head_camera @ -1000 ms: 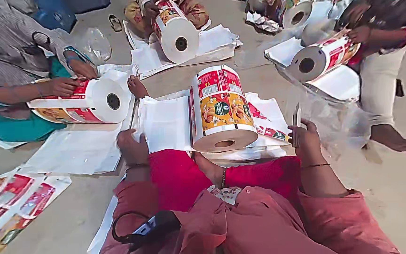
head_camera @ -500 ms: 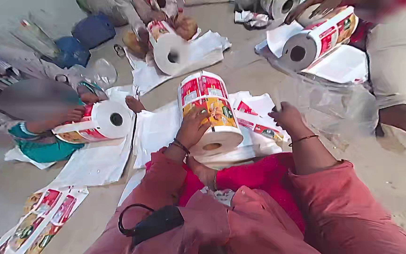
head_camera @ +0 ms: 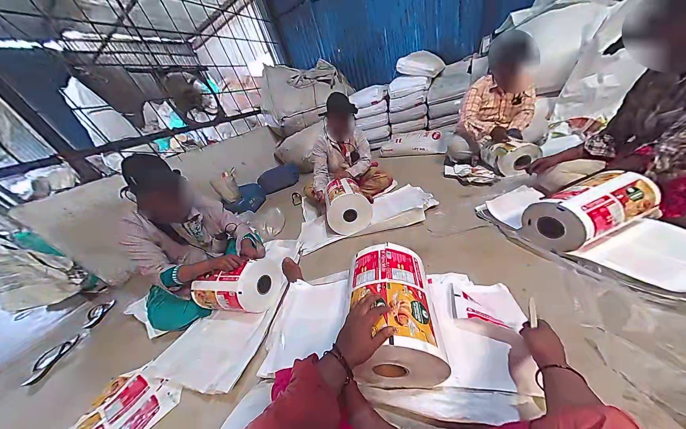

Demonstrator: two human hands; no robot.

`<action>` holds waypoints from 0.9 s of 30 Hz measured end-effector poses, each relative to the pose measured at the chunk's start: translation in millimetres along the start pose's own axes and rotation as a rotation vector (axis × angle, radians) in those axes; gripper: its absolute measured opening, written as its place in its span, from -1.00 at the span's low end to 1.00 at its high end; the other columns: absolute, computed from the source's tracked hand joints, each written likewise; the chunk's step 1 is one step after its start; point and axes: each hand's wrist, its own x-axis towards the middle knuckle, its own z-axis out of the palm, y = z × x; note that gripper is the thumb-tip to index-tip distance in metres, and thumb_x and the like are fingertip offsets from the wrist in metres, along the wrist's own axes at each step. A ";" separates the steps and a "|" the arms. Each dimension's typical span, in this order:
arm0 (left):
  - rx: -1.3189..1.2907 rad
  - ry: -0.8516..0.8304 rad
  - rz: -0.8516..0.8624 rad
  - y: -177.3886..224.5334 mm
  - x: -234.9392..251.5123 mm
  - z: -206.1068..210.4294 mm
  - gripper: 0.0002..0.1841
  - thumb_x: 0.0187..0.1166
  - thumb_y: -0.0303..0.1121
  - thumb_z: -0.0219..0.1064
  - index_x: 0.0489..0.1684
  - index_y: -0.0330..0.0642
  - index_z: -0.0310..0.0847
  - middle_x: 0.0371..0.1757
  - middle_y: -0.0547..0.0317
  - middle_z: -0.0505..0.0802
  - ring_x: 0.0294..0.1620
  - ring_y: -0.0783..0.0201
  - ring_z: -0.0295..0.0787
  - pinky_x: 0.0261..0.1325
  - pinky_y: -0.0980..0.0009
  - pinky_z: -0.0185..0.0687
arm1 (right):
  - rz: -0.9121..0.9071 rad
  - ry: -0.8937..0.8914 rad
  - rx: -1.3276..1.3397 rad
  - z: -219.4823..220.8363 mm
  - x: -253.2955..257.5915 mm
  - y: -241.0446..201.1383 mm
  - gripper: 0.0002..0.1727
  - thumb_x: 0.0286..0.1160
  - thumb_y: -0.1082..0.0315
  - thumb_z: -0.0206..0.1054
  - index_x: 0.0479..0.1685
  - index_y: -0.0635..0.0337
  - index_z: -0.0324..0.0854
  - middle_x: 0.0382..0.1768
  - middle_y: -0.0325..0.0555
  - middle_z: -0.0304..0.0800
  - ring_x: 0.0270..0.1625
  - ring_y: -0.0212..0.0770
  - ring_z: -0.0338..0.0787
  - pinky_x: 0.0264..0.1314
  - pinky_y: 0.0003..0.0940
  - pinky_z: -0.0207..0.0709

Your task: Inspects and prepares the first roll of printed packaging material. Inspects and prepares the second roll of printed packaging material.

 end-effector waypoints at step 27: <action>-0.102 0.049 0.020 -3.5 -1.6 3.5 -0.54 0.76 0.02 0.10 0.32 -0.07 0.73 0.73 -0.02 0.49 0.87 0.02 0.14 0.90 -0.01 -0.07 | 0.008 -0.168 0.042 20.8 5.5 17.9 -0.57 0.56 0.32 0.21 0.37 0.29 0.52 0.01 0.29 0.80 -0.12 0.21 0.88 -0.07 0.25 0.72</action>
